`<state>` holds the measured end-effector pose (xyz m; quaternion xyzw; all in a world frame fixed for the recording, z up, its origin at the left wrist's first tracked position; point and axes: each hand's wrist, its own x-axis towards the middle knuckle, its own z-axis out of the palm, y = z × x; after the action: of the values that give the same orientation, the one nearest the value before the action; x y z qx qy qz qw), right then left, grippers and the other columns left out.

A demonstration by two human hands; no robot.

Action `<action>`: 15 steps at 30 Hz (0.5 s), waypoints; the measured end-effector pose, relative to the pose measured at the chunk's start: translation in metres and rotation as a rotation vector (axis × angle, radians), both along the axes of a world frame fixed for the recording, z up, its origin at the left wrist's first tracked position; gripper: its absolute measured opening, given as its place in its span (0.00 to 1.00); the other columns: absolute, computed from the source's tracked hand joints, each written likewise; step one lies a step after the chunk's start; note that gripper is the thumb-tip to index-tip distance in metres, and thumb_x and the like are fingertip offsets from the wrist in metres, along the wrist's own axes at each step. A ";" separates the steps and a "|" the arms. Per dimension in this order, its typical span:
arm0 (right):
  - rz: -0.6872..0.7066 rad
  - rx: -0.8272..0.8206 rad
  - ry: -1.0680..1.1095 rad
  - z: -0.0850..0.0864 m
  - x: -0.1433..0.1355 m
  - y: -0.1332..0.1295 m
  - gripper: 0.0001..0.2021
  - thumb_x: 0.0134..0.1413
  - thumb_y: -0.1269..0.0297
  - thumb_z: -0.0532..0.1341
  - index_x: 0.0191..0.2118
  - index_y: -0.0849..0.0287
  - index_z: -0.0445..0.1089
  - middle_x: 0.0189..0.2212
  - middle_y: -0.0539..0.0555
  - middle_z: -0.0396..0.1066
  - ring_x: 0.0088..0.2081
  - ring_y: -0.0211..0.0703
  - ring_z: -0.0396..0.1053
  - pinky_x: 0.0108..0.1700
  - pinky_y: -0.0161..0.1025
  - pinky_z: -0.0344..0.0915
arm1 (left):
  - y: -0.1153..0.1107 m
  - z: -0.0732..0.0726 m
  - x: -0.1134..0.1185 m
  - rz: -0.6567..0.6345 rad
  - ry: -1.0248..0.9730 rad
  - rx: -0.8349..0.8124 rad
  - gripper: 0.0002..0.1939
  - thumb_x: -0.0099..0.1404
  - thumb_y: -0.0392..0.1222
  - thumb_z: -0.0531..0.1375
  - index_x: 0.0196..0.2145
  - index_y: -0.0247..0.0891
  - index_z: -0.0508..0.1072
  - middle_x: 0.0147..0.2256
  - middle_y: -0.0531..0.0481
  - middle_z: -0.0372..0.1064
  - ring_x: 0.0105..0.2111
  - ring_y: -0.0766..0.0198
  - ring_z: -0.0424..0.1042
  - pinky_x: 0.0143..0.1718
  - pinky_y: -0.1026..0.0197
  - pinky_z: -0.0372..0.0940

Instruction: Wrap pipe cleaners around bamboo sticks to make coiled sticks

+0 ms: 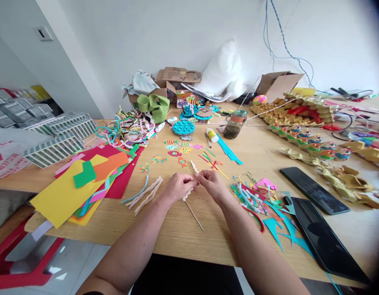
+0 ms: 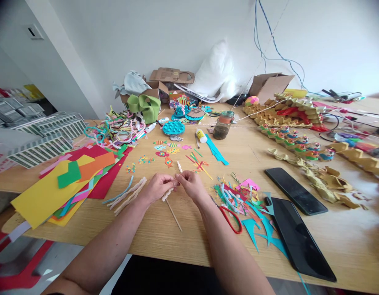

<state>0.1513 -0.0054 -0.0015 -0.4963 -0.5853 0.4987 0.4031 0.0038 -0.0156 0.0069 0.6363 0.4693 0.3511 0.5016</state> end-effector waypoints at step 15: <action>0.193 0.014 -0.016 0.001 -0.008 -0.006 0.17 0.45 0.50 0.61 0.25 0.63 0.69 0.20 0.48 0.64 0.22 0.32 0.54 0.25 0.33 0.49 | 0.013 -0.007 -0.003 0.276 -0.729 -0.285 0.14 0.46 0.44 0.67 0.31 0.35 0.78 0.27 0.49 0.70 0.27 0.70 0.65 0.31 0.66 0.59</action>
<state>0.1432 -0.0118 -0.0003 -0.4384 -0.6372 0.5271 0.3521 0.0011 -0.0027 -0.0005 0.3254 0.3860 0.5489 0.6662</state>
